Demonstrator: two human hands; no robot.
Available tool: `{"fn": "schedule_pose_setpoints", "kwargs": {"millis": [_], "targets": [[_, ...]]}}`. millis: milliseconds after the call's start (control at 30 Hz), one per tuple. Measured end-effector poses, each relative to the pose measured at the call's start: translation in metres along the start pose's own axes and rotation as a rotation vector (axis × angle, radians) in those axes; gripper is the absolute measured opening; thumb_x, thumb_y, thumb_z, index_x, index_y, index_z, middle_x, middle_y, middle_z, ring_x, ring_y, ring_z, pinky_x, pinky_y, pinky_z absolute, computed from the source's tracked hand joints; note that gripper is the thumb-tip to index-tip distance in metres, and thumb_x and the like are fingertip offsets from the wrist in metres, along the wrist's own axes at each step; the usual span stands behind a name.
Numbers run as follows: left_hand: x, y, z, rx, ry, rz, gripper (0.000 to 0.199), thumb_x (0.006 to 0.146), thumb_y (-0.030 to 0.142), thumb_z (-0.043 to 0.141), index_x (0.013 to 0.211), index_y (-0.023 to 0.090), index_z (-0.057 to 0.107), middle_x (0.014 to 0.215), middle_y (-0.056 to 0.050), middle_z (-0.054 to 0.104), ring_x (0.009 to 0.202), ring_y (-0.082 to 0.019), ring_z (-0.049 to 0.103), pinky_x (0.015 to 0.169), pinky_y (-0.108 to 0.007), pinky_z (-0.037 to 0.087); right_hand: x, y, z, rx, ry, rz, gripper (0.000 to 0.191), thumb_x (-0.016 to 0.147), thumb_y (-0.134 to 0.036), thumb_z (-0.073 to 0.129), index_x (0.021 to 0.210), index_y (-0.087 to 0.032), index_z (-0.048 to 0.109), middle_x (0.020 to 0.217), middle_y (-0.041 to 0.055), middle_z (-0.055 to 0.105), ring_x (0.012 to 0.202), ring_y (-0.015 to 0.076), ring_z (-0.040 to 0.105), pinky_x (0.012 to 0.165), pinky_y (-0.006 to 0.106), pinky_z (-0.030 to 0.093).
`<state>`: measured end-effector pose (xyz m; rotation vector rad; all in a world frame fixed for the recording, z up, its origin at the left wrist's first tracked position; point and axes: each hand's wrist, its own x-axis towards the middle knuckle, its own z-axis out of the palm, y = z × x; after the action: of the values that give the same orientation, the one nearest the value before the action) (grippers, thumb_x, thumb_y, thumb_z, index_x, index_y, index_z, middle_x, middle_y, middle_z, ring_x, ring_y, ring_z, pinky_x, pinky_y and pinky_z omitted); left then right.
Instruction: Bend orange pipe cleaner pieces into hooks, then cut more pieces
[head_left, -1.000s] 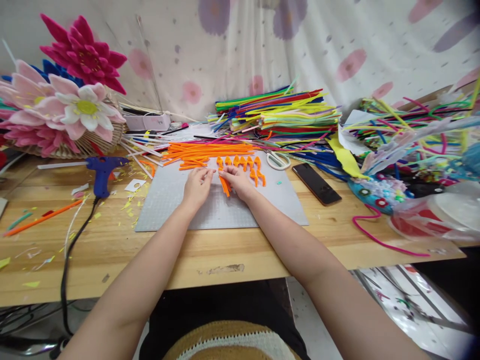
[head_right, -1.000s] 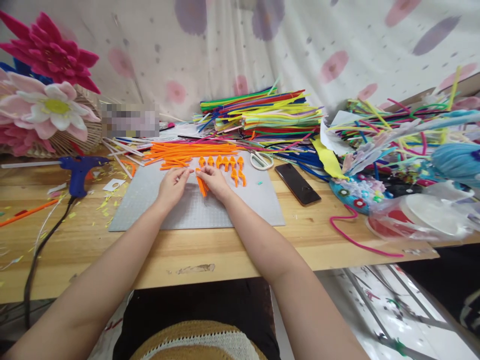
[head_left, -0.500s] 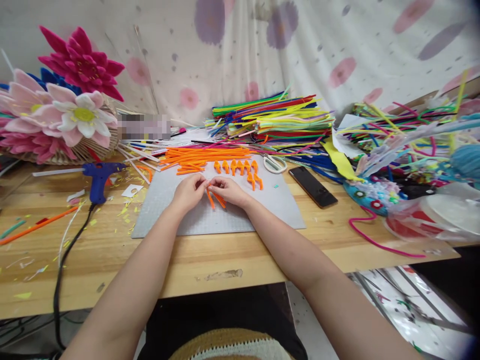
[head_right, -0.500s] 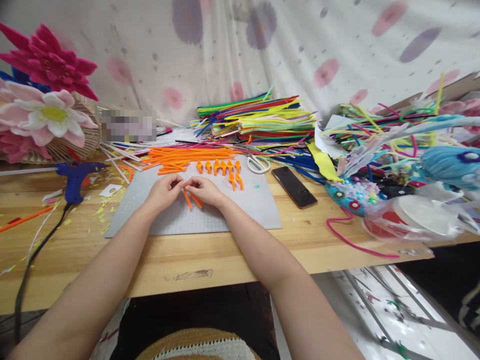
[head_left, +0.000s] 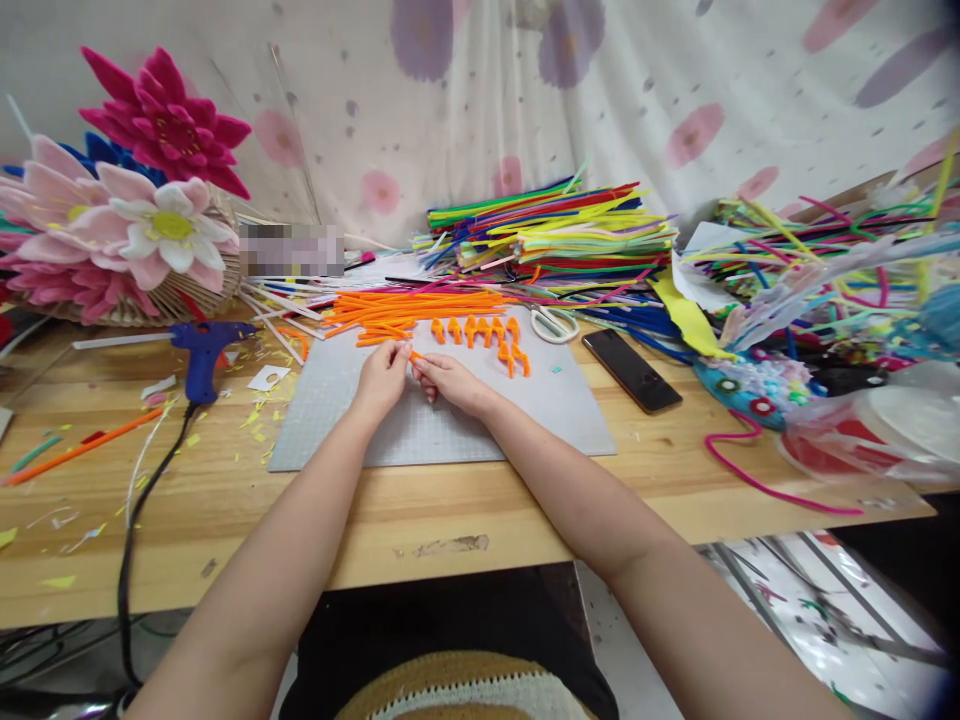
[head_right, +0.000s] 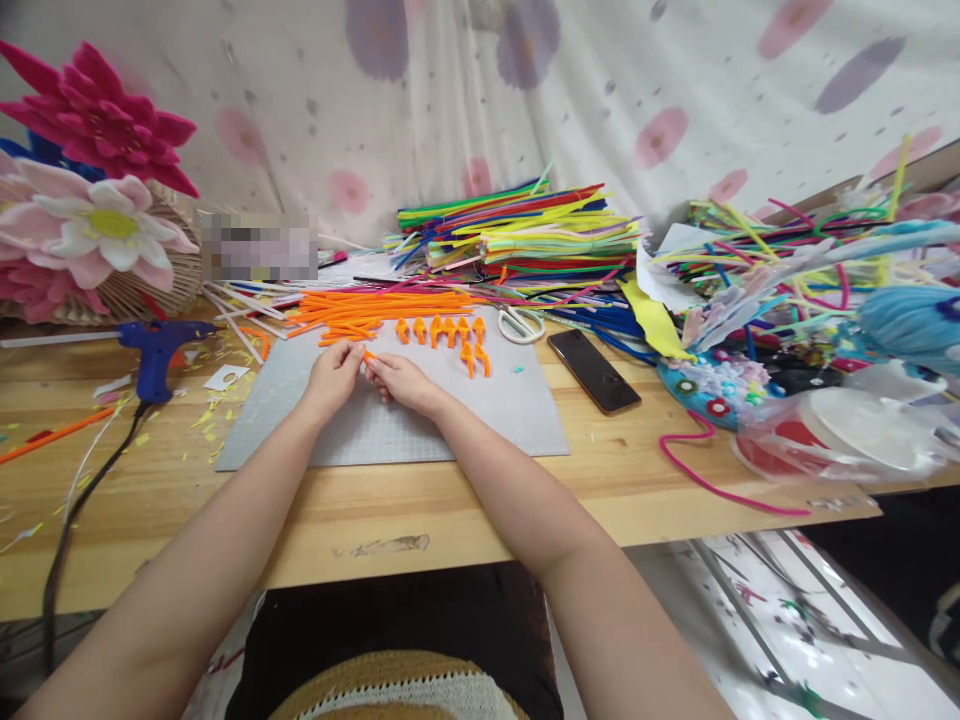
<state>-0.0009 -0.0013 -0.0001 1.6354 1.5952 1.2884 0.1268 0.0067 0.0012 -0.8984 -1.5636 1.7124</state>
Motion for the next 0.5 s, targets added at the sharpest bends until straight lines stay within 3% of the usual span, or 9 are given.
{"fn": "schedule_pose_setpoints", "kwargs": {"millis": [133, 233, 400, 500], "targets": [[0.001, -0.002, -0.006, -0.053, -0.125, 0.077, 0.026, 0.079, 0.034, 0.046, 0.060, 0.018, 0.047, 0.056, 0.003, 0.048, 0.055, -0.011, 0.042, 0.057, -0.024, 0.032, -0.001, 0.000, -0.006, 0.003, -0.049, 0.020, 0.027, 0.087, -0.034, 0.042, 0.066, -0.017, 0.044, 0.049, -0.0080, 0.034, 0.041, 0.0047, 0.036, 0.045, 0.018, 0.036], [0.001, -0.001, -0.009, -0.053, -0.125, 0.096, 0.022, 0.077, 0.031, 0.049, 0.059, 0.017, 0.049, 0.055, 0.003, 0.049, 0.055, -0.010, 0.041, 0.057, -0.024, 0.032, -0.001, -0.001, -0.005, -0.034, -0.075, 0.025, 0.027, 0.089, -0.029, 0.038, 0.067, -0.016, 0.046, 0.049, -0.0078, 0.035, 0.041, 0.0046, 0.039, 0.044, 0.018, 0.036], [0.003, -0.001, -0.012, -0.326, -0.064, -0.044, 0.020, 0.071, 0.030, 0.055, 0.058, 0.017, 0.045, 0.050, 0.006, 0.040, 0.046, -0.007, 0.034, 0.048, -0.021, 0.027, -0.003, -0.006, 0.004, -0.168, -0.006, 0.062, 0.027, 0.090, -0.026, 0.034, 0.066, -0.017, 0.043, 0.050, -0.0069, 0.039, 0.039, 0.0051, 0.042, 0.039, 0.017, 0.036], [0.004, -0.001, -0.012, -0.425, -0.052, -0.119, 0.023, 0.069, 0.032, 0.059, 0.059, 0.017, 0.045, 0.046, 0.007, 0.035, 0.041, -0.005, 0.028, 0.041, -0.020, 0.020, -0.005, -0.009, 0.004, -0.087, -0.056, 0.092, 0.026, 0.090, -0.027, 0.036, 0.067, -0.017, 0.043, 0.050, -0.0075, 0.040, 0.039, 0.0041, 0.040, 0.039, 0.016, 0.035]]}}
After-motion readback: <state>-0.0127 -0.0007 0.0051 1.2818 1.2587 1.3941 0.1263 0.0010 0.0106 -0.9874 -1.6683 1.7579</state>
